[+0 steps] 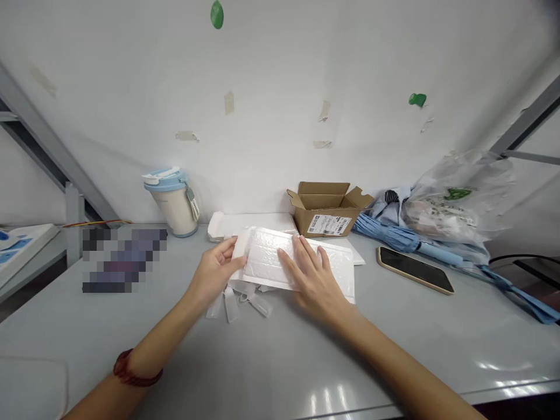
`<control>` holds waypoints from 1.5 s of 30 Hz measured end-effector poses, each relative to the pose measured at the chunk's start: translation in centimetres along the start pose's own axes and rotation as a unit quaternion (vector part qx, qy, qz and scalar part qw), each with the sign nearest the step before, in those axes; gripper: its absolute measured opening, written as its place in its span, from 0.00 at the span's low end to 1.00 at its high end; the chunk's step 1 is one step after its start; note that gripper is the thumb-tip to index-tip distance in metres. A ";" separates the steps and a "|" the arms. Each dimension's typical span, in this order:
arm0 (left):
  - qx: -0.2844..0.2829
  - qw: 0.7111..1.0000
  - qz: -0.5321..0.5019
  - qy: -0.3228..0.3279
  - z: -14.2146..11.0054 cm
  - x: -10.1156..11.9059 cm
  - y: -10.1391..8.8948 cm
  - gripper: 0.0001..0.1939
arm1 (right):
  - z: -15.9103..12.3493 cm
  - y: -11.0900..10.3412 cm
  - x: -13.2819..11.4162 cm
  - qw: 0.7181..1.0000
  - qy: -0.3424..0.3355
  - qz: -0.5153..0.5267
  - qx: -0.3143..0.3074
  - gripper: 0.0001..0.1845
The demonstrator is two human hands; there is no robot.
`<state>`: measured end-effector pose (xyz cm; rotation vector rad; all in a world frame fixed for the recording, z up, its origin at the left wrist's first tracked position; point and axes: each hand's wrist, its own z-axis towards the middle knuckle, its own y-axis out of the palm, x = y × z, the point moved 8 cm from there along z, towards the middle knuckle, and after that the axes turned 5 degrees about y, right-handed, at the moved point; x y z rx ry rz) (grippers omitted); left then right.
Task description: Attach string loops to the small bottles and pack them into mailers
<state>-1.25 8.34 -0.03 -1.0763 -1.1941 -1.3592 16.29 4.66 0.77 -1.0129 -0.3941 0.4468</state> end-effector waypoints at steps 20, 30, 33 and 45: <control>-0.110 0.989 0.097 -0.014 -2.3 -0.5 4.1 0.14 | -0.5 -1.3 -1.5 0.996 -0.048 0.073 0.031 0.43; -0.025 0.988 0.152 0.011 -1.4 -0.1 2.1 0.13 | -0.5 -2.5 -1.6 0.988 -0.064 0.097 0.103 0.33; 0.042 0.970 0.232 0.064 -0.6 0.8 0.1 0.13 | -0.4 -2.6 -0.8 0.984 -0.044 0.124 0.120 0.30; -0.005 0.849 0.481 0.219 3.5 -0.3 -4.0 0.20 | 0.0 -0.7 2.3 0.978 0.066 0.179 0.083 0.29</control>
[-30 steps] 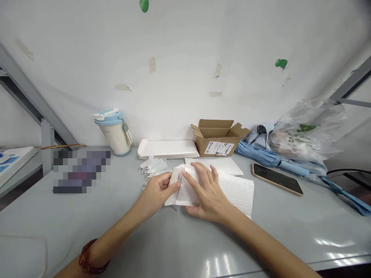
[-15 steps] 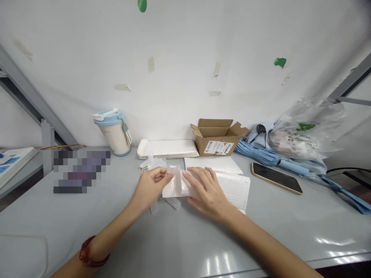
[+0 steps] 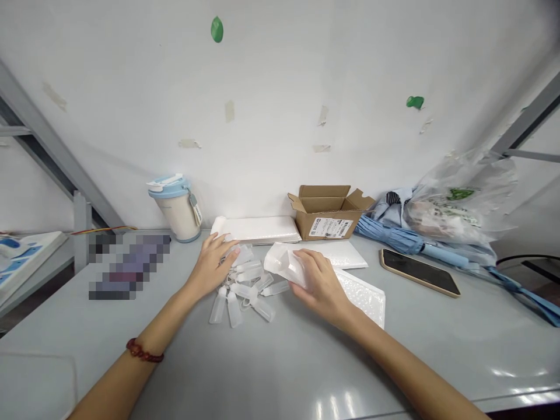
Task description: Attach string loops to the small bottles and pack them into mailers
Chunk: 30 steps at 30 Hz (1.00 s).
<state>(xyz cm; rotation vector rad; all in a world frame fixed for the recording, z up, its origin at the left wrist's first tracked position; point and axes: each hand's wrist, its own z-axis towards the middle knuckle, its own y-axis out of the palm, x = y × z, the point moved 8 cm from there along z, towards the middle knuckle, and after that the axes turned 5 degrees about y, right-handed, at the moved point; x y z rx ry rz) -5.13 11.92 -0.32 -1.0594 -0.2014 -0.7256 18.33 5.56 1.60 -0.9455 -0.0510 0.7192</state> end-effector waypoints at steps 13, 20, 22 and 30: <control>0.062 0.923 -0.364 -0.104 -0.7 4.7 -1.8 0.27 | 0.1 0.2 0.0 1.000 0.016 0.007 -0.022 0.28; -0.060 0.937 -0.336 -0.073 -2.7 8.9 1.6 0.31 | -0.1 -0.2 -0.8 0.998 0.005 0.059 -0.001 0.27; -0.061 0.943 -0.320 -0.063 -2.9 9.3 1.7 0.34 | -0.2 -0.2 -1.0 0.997 0.002 0.071 -0.002 0.27; 0.085 0.921 -0.349 -0.153 -2.8 6.7 -0.1 0.22 | -0.3 0.1 -1.8 0.996 0.005 0.085 -0.033 0.26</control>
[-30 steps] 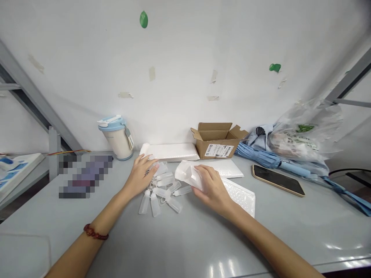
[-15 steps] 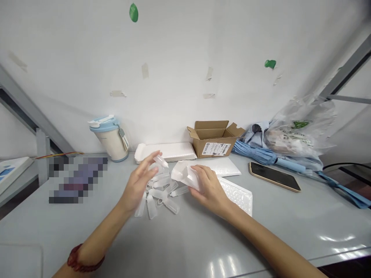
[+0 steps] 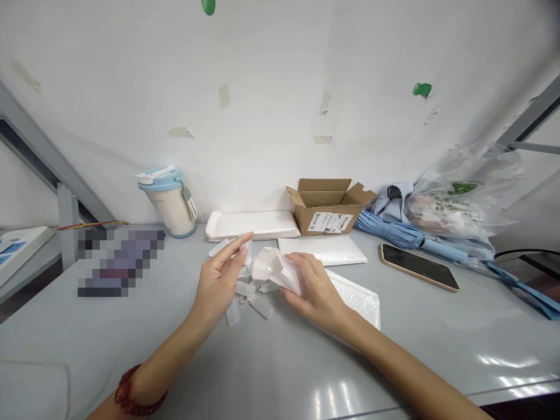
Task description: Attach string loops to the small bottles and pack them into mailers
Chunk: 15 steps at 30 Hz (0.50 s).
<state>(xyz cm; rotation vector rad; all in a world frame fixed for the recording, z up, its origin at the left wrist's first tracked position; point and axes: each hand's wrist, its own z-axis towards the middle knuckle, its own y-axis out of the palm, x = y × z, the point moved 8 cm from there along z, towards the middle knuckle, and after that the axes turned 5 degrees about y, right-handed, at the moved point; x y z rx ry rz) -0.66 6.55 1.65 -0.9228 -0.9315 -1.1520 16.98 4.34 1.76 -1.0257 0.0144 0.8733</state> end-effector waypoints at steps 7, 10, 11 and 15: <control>0.008 0.998 -0.067 0.006 0.2 -0.1 0.3 0.20 | 0.0 0.6 -0.3 0.999 0.011 0.017 -0.045 0.29; 0.012 0.997 -0.077 -0.020 0.0 -0.2 0.7 0.23 | -0.1 0.4 -0.4 0.999 0.009 0.027 -0.025 0.28; 0.017 0.997 -0.073 -0.033 -0.1 -0.4 0.7 0.22 | -0.1 0.3 -0.3 0.999 0.009 0.029 -0.019 0.28; 0.012 0.999 -0.005 -0.042 -0.6 -1.0 0.9 0.14 | 0.0 0.2 -0.1 1.000 0.014 0.027 -0.008 0.28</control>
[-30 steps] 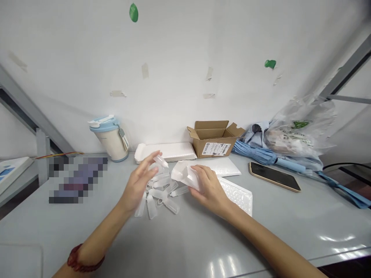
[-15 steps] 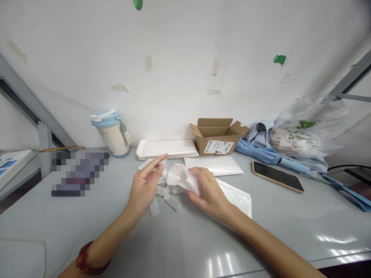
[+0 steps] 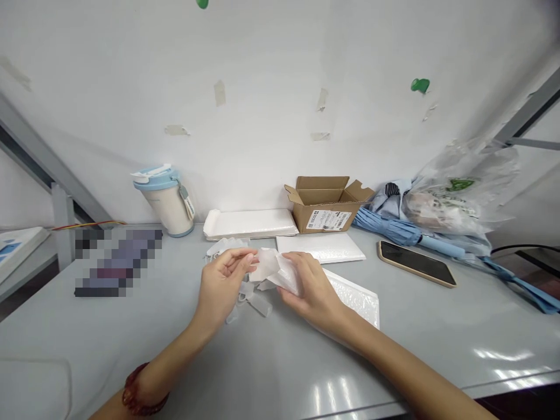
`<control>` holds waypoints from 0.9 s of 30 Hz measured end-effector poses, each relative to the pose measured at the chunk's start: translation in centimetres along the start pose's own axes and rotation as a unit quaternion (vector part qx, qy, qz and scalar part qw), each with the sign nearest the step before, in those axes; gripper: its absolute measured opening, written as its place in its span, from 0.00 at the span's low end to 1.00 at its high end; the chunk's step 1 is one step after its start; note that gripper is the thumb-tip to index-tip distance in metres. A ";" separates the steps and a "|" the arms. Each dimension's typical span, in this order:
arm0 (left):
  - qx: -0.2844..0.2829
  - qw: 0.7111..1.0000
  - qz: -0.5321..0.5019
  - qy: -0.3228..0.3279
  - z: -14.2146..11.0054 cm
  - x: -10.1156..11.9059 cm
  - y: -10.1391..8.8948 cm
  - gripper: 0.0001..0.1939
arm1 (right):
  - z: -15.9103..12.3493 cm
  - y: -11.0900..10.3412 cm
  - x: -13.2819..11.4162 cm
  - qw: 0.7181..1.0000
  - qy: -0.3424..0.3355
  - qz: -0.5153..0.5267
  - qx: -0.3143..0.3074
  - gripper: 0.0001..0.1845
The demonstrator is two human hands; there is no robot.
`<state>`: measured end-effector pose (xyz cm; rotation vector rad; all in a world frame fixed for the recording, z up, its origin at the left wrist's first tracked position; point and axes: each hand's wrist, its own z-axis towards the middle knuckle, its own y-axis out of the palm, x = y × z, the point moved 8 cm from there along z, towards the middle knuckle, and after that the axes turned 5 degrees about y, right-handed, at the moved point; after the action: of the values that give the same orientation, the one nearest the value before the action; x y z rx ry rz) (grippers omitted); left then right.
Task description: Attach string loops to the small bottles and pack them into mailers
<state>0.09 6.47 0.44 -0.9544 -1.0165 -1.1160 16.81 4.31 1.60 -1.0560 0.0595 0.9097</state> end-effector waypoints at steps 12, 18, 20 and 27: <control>-0.081 0.990 0.114 -0.019 0.6 0.2 -0.1 0.16 | 0.0 -1.0 -0.2 0.998 -0.031 0.016 0.049 0.26; -0.212 0.960 -0.048 -0.174 -0.7 -1.3 2.2 0.10 | -0.2 -0.9 -1.5 0.998 -0.066 -0.014 0.011 0.33; -0.198 0.961 -0.042 -0.191 -0.8 -1.6 1.9 0.09 | -0.1 -0.5 -1.4 0.998 -0.045 -0.044 -0.015 0.41; -0.153 0.968 -0.035 -0.196 -0.1 -2.5 0.8 0.18 | 0.4 0.2 0.5 0.989 0.025 -0.132 -0.064 0.43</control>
<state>0.53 7.14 -2.11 -1.4375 -1.2222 -1.1922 16.89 5.01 1.47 -1.1753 -0.0965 0.6527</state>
